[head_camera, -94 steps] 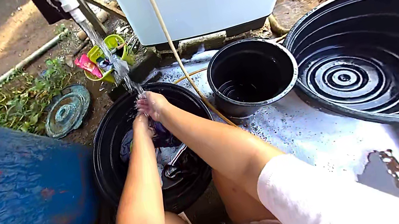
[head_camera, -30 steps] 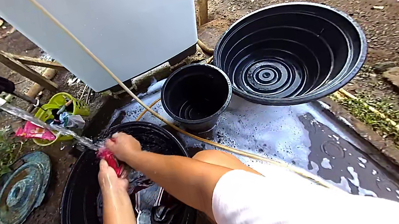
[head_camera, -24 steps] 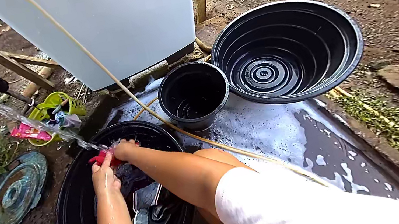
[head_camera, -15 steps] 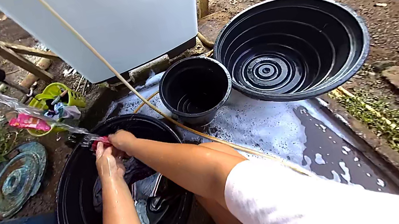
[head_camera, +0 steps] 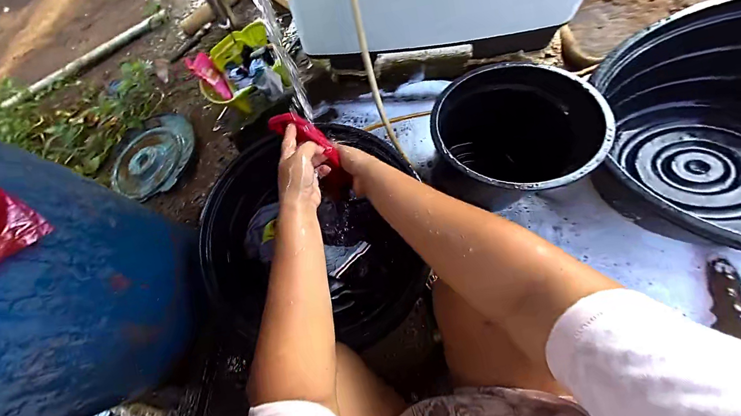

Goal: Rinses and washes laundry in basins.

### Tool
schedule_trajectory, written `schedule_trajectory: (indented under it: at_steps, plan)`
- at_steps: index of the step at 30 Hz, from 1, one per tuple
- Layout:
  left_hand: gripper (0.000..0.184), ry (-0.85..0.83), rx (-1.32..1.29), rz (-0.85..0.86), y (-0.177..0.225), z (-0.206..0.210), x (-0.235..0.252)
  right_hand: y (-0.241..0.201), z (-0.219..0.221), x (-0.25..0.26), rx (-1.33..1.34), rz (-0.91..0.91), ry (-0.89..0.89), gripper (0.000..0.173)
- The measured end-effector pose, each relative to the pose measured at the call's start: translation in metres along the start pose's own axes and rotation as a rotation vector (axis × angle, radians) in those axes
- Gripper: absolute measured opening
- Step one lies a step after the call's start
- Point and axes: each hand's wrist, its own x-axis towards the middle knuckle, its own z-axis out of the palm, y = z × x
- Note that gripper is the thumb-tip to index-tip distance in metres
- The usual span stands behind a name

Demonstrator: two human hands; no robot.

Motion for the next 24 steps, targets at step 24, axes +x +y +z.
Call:
schedule_trajectory:
  at_steps: [24]
  plan:
    - [0.085,-0.384,0.719,0.118,-0.024,-0.058,0.016,-0.044,0.018,-0.038,-0.565,-0.202,0.035,0.034]
